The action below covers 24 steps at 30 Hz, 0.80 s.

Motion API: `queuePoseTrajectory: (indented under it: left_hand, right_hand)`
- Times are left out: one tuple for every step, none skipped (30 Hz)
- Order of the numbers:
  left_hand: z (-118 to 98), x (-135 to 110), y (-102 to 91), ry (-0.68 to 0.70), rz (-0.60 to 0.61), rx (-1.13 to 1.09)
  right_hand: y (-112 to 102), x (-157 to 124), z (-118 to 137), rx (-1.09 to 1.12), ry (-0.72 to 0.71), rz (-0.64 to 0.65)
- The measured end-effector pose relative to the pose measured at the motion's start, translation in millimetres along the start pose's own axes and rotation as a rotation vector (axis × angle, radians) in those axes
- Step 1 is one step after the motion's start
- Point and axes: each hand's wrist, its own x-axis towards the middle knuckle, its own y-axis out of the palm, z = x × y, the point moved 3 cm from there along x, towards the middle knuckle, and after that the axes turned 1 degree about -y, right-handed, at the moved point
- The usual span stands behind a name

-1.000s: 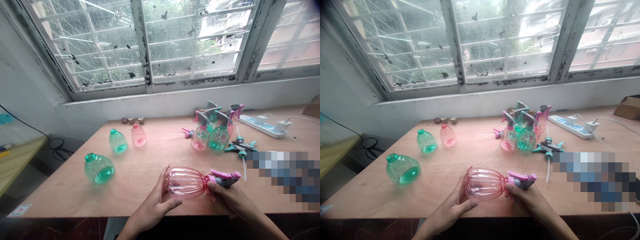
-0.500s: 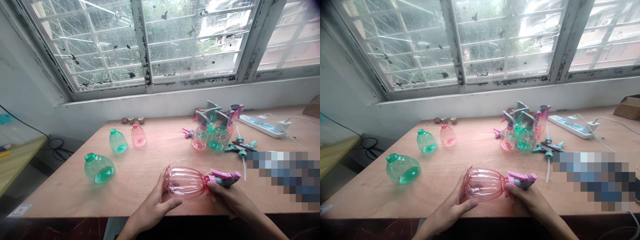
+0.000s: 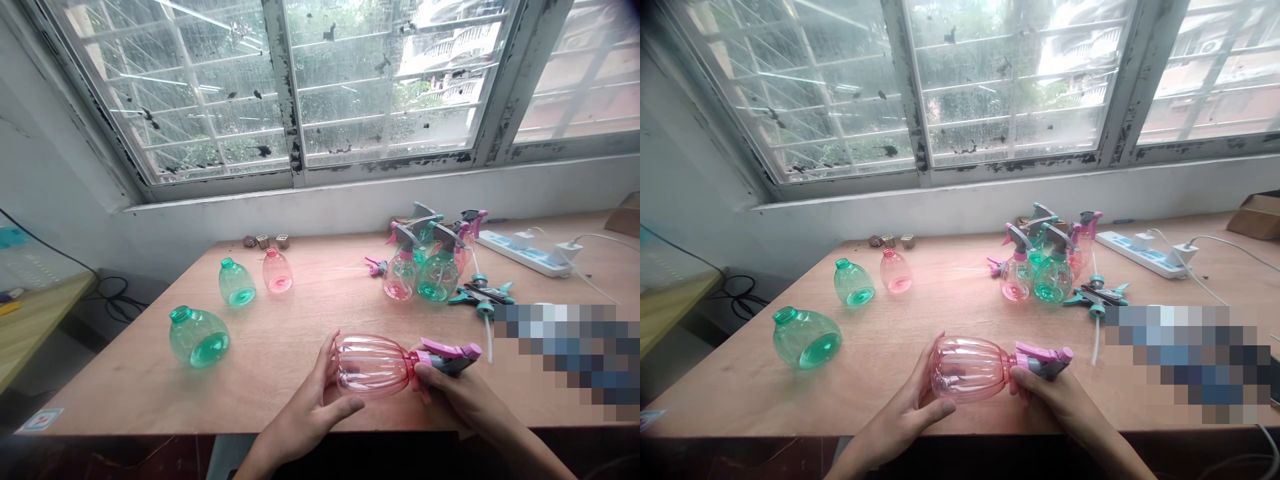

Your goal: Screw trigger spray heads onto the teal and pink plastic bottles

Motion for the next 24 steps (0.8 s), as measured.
queuePoseTrajectory:
  left_hand:
    - [0.1, 0.3, 0.0, -0.002, -0.001, 0.000]
    - [0.2, 0.6, 0.1, 0.000, -0.005, -0.007]
    - [0.3, 0.9, 0.3, 0.006, -0.009, -0.020]
    - [0.6, 1.2, 0.5, 0.013, -0.015, -0.036]
    - [1.1, 1.4, 0.7, 0.018, -0.019, -0.053]
    - [1.8, 1.5, 0.9, 0.019, -0.018, -0.068]
    - [2.9, 1.6, 1.2, 0.017, -0.011, -0.082]
    - [4.2, 1.7, 1.3, 0.010, -0.002, -0.093]
    - [5.8, 1.7, 1.2, 0.002, 0.008, -0.099]
    - [7.4, 1.7, 0.9, -0.002, 0.015, -0.102]
    - [9.0, 1.8, 0.3, -0.002, 0.017, -0.104]
    - [10.4, 2.0, -0.5, 0.003, 0.013, -0.105]
    - [11.5, 2.2, -1.2, 0.012, 0.009, -0.104]
    - [12.3, 2.5, -1.8, 0.023, 0.006, -0.100]
    - [12.8, 2.8, -2.2, 0.034, 0.002, -0.091]
    - [12.9, 3.2, -2.4, 0.044, -0.002, -0.078]
    - [12.8, 3.4, -2.5, 0.053, -0.007, -0.061]
    - [12.3, 3.6, -2.5, 0.061, -0.012, -0.047]
    - [11.8, 3.7, -2.3, 0.068, -0.014, -0.040]
    - [11.1, 3.6, -2.0, 0.074, -0.013, -0.038]
    - [10.3, 3.5, -1.5, 0.079, -0.007, -0.042]
    - [9.7, 3.3, -0.9, 0.080, 0.000, -0.045]
    - [9.1, 3.0, -0.4, 0.079, 0.005, -0.042]
    - [8.7, 2.7, -0.1, 0.076, 0.005, -0.033]
  right_hand:
    - [0.5, -0.1, 0.9, 0.003, -0.004, -0.002]
    - [1.0, -0.1, 1.8, 0.009, -0.008, -0.002]
    - [1.4, -0.1, 2.4, 0.016, -0.010, 0.001]
    - [1.7, 0.0, 2.9, 0.021, -0.013, 0.005]
    - [1.8, 0.0, 3.0, 0.023, -0.014, 0.009]
    - [1.7, 0.1, 2.9, 0.022, -0.014, 0.013]
    - [1.5, 0.0, 2.5, 0.017, -0.012, 0.017]
    - [1.1, -0.1, 1.9, 0.010, -0.010, 0.019]
    - [0.6, -0.2, 1.1, 0.004, -0.004, 0.018]
    - [0.1, -0.3, 0.2, 0.000, 0.002, 0.016]
    - [-0.4, -0.4, -0.7, -0.001, 0.006, 0.014]
    - [-0.8, -0.5, -1.4, 0.001, 0.004, 0.013]
    - [-1.1, -0.4, -1.9, 0.003, -0.002, 0.013]
    - [-1.3, -0.2, -2.3, 0.005, -0.009, 0.015]
    - [-1.3, 0.0, -2.7, 0.005, -0.018, 0.019]
    - [-1.3, 0.4, -3.1, 0.006, -0.023, 0.026]
    - [-1.3, 0.7, -3.6, 0.007, -0.028, 0.034]
    - [-1.2, 1.0, -4.0, 0.008, -0.032, 0.042]
    - [-1.1, 1.3, -4.4, 0.010, -0.036, 0.052]
    - [-1.1, 1.5, -4.9, 0.012, -0.040, 0.060]
    - [-1.2, 1.5, -5.4, 0.013, -0.043, 0.065]
    - [-1.4, 1.5, -6.0, 0.012, -0.041, 0.065]
    - [-1.8, 1.4, -6.8, 0.008, -0.036, 0.062]
    - [-2.1, 1.3, -7.5, 0.002, -0.029, 0.059]
